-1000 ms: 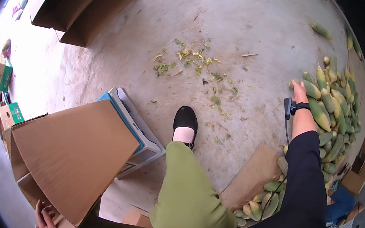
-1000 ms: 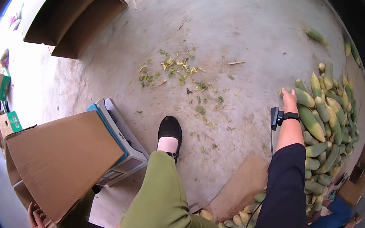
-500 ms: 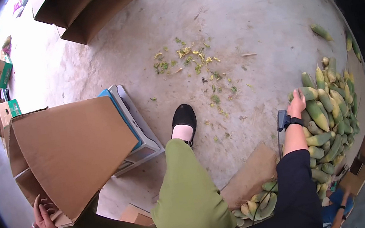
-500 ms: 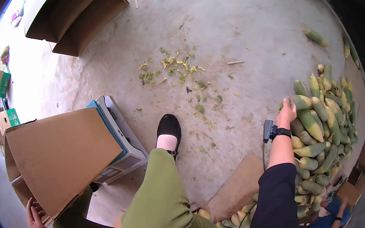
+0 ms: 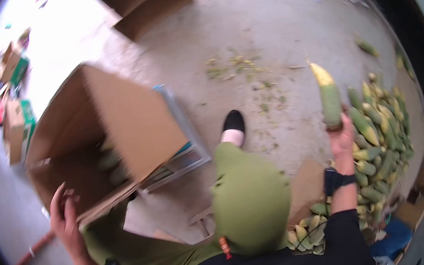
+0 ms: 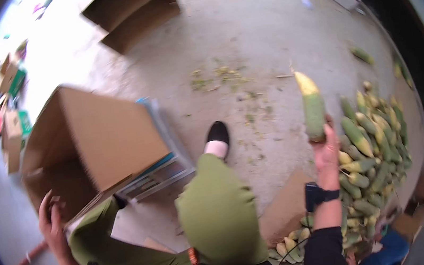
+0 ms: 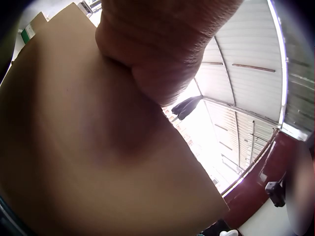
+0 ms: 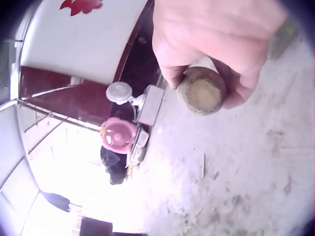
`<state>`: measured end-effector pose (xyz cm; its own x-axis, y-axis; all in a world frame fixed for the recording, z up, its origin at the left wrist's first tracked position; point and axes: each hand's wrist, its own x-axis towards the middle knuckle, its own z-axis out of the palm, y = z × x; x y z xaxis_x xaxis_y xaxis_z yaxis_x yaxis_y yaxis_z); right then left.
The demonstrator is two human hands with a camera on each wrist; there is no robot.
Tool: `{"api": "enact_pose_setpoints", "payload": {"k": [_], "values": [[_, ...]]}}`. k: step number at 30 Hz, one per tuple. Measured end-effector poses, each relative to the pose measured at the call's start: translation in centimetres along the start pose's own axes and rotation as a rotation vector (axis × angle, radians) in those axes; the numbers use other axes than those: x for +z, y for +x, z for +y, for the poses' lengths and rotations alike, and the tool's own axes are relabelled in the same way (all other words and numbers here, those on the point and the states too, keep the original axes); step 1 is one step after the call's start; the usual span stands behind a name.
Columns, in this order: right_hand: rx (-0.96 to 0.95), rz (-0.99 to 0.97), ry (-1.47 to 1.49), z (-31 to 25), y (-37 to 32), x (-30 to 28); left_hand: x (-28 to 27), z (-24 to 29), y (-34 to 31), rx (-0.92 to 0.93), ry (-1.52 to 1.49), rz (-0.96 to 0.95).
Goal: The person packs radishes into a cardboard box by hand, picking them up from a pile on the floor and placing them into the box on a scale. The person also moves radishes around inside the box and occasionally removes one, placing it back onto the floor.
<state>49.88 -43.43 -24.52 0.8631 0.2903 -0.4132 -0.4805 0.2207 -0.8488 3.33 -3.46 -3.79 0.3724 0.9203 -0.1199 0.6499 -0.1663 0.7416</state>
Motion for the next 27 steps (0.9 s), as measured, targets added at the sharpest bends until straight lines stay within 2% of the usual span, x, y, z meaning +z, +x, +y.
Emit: {"api": "enact_pose_setpoints", "payload": {"k": [1,5,8,9,11,13,15,17,19,21,22,25,27], "values": [[-0.017,-0.04,-0.012,-0.9,-0.6,2.4,0.3,1.0,-0.2,-0.022,-0.047,0.014],[-0.137,-0.437,-0.075,-5.8,-3.1,11.1,-1.1,2.2,-0.3,0.181,0.038,-0.012],[-0.215,-0.758,-0.115,-9.3,-4.6,17.5,-2.3,4.4,-0.2,0.284,0.099,0.068],[-0.214,-0.77,-0.112,-10.1,-5.5,20.3,-2.8,5.1,-0.1,0.281,0.101,0.08],[-0.292,-1.033,-0.262,-11.3,-8.0,26.3,-3.3,6.5,0.3,0.523,0.294,0.153],[-0.205,-1.187,-0.326,-11.4,-10.4,31.8,-3.6,7.5,0.5,0.564,0.322,0.197],[-0.135,-1.367,-0.4,-11.1,-12.9,36.5,-4.1,8.4,0.8,0.731,0.53,0.304],[0.04,-1.45,-0.47,-10.4,-15.0,39.8,-5.1,8.4,1.3,0.733,0.631,0.276],[0.054,-1.524,-0.457,-8.8,-15.9,41.7,-5.8,7.7,1.8,0.727,0.734,0.242],[0.073,-1.597,-0.443,-7.5,-16.2,43.1,-6.5,6.1,2.3,0.388,0.236,-0.14],[0.082,-1.646,-0.442,-7.1,-16.2,43.6,-6.9,5.2,2.7,0.229,0.012,-0.274],[0.08,-1.685,-0.462,-6.3,-15.9,44.3,-7.7,2.5,3.2,0.21,-0.099,-0.334],[-0.223,-1.514,-0.603,-6.0,-15.7,44.2,-8.0,2.2,3.5,0.199,-0.187,-0.328]]}}
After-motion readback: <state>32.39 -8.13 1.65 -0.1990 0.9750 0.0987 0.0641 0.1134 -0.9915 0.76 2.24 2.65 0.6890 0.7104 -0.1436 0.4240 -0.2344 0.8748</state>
